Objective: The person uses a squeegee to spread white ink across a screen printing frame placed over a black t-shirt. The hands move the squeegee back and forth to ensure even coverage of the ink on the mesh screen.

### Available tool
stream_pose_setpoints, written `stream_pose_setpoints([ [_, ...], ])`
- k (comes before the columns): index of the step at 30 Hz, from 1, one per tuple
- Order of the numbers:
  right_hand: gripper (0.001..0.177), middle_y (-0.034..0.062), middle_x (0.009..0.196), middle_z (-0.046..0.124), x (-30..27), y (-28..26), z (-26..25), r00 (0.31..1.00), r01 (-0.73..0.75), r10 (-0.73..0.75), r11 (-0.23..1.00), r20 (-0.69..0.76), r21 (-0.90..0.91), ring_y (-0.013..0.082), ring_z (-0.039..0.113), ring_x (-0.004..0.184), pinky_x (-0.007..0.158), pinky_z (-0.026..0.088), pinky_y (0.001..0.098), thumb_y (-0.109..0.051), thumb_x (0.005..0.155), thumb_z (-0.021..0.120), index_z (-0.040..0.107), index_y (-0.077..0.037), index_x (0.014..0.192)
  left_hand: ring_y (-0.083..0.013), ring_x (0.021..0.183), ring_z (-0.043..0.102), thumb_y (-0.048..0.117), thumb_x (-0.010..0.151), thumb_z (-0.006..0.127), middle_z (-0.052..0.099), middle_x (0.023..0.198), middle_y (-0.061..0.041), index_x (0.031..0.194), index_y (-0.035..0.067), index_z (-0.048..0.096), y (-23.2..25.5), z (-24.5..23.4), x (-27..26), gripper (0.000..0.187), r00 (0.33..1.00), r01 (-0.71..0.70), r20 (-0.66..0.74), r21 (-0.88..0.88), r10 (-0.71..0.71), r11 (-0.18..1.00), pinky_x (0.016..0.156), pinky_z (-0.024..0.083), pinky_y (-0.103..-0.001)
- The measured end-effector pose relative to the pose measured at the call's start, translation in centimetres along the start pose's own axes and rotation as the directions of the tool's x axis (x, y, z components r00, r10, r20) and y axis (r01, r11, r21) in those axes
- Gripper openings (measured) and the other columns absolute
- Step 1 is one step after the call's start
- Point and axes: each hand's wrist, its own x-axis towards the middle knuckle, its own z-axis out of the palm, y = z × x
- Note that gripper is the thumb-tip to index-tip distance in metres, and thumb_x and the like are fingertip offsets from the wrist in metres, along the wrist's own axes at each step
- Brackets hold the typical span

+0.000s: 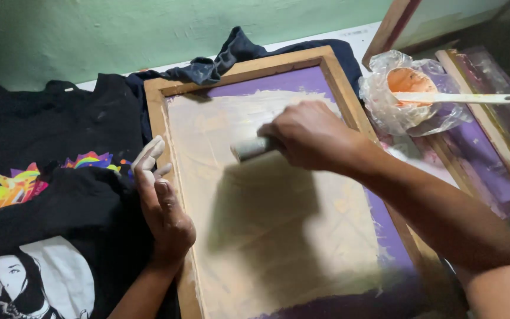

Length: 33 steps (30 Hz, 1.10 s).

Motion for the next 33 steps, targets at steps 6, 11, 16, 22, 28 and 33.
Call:
stream_pose_setpoints([
  [6, 0.024, 0.0163, 0.097, 0.065, 2.9, 2.3, 9.0, 0.988, -0.052, 0.034, 0.992, -0.152, -0.118, 0.0397, 0.064, 0.082, 0.056, 0.051, 0.0534, -0.021, 0.1, 0.053, 0.055, -0.008, 0.12, -0.0331, 0.125, 0.055, 0.05, 0.106, 0.028, 0.051, 0.146, -0.025, 0.147, -0.006, 0.04, 0.3, 0.1, 0.4, 0.07, 0.991, 0.123, 0.047, 0.01, -0.123, 0.992, 0.11, 0.04, -0.042],
  [11, 0.073, 0.0171, 0.125, 0.061, -7.0, -2.0, 9.6, 0.991, 0.088, -0.112, 0.961, -0.077, -0.262, 0.0411, 0.061, 0.117, 0.082, 0.059, 0.0458, -0.006, 0.078, 0.072, 0.045, -0.001, 0.146, -0.0322, 0.119, 0.056, 0.046, 0.106, 0.028, 0.056, 0.137, -0.024, 0.146, -0.003, 0.041, 0.5, -0.2, 0.0, 0.065, 0.98, 0.15, 0.121, 0.062, -0.157, 0.987, 0.108, 0.037, -0.041],
  [16, 0.036, -0.0006, 0.107, 0.081, -8.1, 1.2, 3.0, 0.988, 0.139, -0.155, 0.944, 0.028, 0.298, 0.0264, 0.078, 0.091, 0.073, 0.059, 0.048, -0.011, 0.082, 0.067, 0.082, -0.025, 0.112, -0.0283, 0.117, 0.054, 0.04, 0.105, 0.032, 0.057, 0.126, -0.019, 0.141, -0.001, 0.044, 0.9, 0.3, 0.4, 0.056, 0.985, 0.13, 0.114, 0.017, -0.131, 0.991, 0.109, 0.036, -0.038],
  [22, 0.017, 0.0029, 0.066, 0.065, 3.4, 5.6, 4.1, 0.938, -0.02, 0.004, 0.999, -0.348, -0.044, 0.0277, 0.057, 0.05, 0.043, 0.04, 0.046, -0.005, 0.086, 0.054, 0.064, -0.019, 0.084, -0.0342, 0.131, 0.052, 0.043, 0.103, 0.037, 0.05, 0.144, -0.023, 0.138, -0.003, 0.048, 1.9, 0.9, 0.7, 0.059, 0.973, 0.017, 0.226, 0.127, -0.045, 0.992, 0.107, 0.042, -0.045],
  [28, 0.007, 0.0079, 0.071, 0.068, 5.6, 6.1, 9.5, 0.906, 0.027, -0.041, 0.999, -0.421, -0.039, 0.0369, 0.064, 0.057, 0.043, 0.042, 0.0517, -0.021, 0.09, 0.062, 0.06, -0.016, 0.086, -0.0398, 0.139, 0.048, 0.042, 0.088, 0.073, 0.051, 0.148, -0.022, 0.152, 0.002, 0.043, 2.6, 3.9, 3.1, 0.082, 0.875, -0.424, 0.436, 0.474, 0.213, 0.772, 0.115, 0.037, -0.05],
  [33, 0.029, 0.0147, 0.072, 0.066, 5.6, 7.9, 8.3, 0.912, 0.101, -0.048, 0.989, -0.407, 0.109, 0.0432, 0.064, 0.068, 0.058, 0.047, 0.0578, -0.013, 0.068, 0.074, 0.058, -0.008, 0.091, -0.0295, 0.131, 0.049, 0.054, 0.074, 0.077, 0.055, 0.137, -0.013, 0.147, 0.006, 0.048, 1.4, 9.7, 7.1, 0.093, 0.745, -0.646, 0.663, 0.69, 0.075, 0.326, 0.097, 0.043, -0.045],
])
